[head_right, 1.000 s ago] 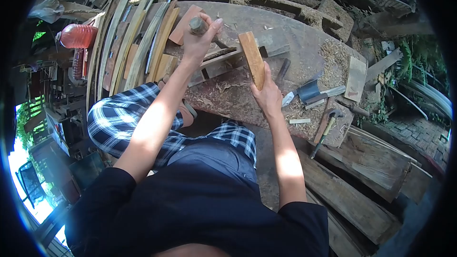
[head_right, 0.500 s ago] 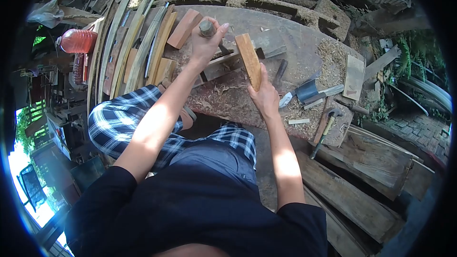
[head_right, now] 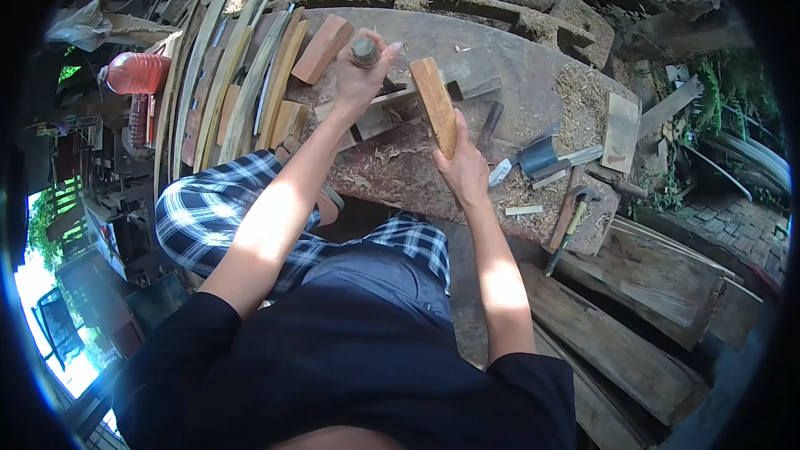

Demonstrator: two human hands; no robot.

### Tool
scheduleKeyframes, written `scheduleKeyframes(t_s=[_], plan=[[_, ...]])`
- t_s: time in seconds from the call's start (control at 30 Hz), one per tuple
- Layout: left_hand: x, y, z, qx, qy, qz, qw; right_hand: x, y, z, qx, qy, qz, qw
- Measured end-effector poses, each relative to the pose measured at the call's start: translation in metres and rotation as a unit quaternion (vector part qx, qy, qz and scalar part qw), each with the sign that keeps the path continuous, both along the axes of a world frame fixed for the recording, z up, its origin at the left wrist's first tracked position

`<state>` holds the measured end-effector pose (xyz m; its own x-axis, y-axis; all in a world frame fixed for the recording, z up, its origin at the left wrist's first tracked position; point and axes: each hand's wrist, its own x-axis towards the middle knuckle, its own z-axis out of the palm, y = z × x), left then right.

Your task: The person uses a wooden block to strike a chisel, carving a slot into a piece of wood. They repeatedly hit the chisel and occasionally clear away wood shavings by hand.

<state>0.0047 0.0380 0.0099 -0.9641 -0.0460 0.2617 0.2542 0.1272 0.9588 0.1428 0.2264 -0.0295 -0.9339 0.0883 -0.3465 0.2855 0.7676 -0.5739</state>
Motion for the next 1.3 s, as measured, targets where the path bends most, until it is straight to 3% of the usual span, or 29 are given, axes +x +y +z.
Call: scheduleKeyframes(t_s=[0.2, 0.27, 0.4, 0.43, 0.5, 0.57, 0.63, 0.67, 0.7, 0.77, 0.8, 0.9, 0.93, 0.97, 1.03, 1.1, 1.17, 1.23, 1.27, 1.3], plan=[[-0.007, 0.008, -0.002, -0.021, -0.03, -0.048, 0.998, -0.015, 0.011, 0.018, -0.024, -0.032, 0.002, 0.999], [-0.01, 0.006, -0.002, -0.005, -0.051, -0.037, 0.998, -0.03, 0.01, 0.05, -0.104, -0.024, -0.031, 0.994], [-0.012, 0.003, -0.011, -0.023, -0.039, -0.025, 0.999, -0.056, -0.01, 0.141, -0.222, 0.22, -0.013, 0.95], [-0.012, 0.006, -0.013, -0.022, -0.039, -0.029, 0.999, -0.061, -0.015, 0.153, -0.221, 0.22, -0.017, 0.95], [-0.012, 0.01, -0.014, 0.064, -0.019, -0.047, 0.997, -0.07, -0.025, 0.167, -0.237, 0.354, 0.047, 0.903], [-0.005, 0.011, -0.009, 0.067, -0.036, -0.046, 0.996, -0.074, -0.026, 0.164, -0.243, 0.333, 0.071, 0.908], [-0.001, 0.007, -0.005, 0.049, -0.034, -0.051, 0.997, -0.081, -0.026, 0.159, -0.011, 0.168, 0.181, 0.969], [-0.004, 0.005, -0.002, -0.007, -0.042, -0.069, 0.997, -0.085, -0.024, 0.159, 0.003, 0.15, 0.181, 0.972], [-0.007, 0.008, 0.001, -0.005, -0.037, -0.068, 0.997, -0.091, -0.024, 0.166, 0.006, 0.154, 0.182, 0.971], [0.006, 0.012, -0.003, 0.156, -0.03, -0.108, 0.981, -0.086, -0.027, 0.176, -0.075, 0.214, 0.14, 0.964], [0.005, 0.011, -0.003, 0.082, -0.026, -0.088, 0.992, -0.084, -0.029, 0.186, -0.094, 0.235, 0.129, 0.959], [0.003, 0.003, -0.001, 0.034, -0.012, -0.115, 0.993, -0.084, -0.034, 0.173, -0.119, 0.263, 0.139, 0.947], [0.003, 0.006, 0.002, 0.06, -0.024, -0.089, 0.994, -0.087, -0.034, 0.167, -0.036, 0.162, 0.169, 0.972], [0.003, 0.008, 0.005, 0.084, -0.036, -0.064, 0.994, -0.088, -0.032, 0.166, -0.035, 0.166, 0.167, 0.971], [0.001, 0.011, 0.007, 0.028, 0.02, -0.041, 0.999, -0.092, -0.031, 0.174, 0.025, 0.136, 0.208, 0.968], [0.007, 0.01, 0.005, 0.173, 0.019, -0.15, 0.973, -0.084, -0.03, 0.183, -0.018, 0.119, 0.192, 0.974], [0.008, 0.009, 0.008, 0.106, -0.024, -0.109, 0.988, -0.078, -0.036, 0.186, -0.148, 0.259, 0.115, 0.948], [0.011, 0.006, 0.013, 0.089, -0.056, -0.102, 0.989, -0.079, -0.041, 0.169, -0.17, 0.304, 0.102, 0.932], [0.006, 0.009, 0.002, 0.181, -0.089, -0.041, 0.979, -0.082, -0.036, 0.161, -0.08, 0.224, 0.151, 0.96], [0.005, 0.006, 0.006, 0.031, -0.062, -0.061, 0.996, -0.084, -0.032, 0.16, 0.013, 0.141, 0.192, 0.971]])
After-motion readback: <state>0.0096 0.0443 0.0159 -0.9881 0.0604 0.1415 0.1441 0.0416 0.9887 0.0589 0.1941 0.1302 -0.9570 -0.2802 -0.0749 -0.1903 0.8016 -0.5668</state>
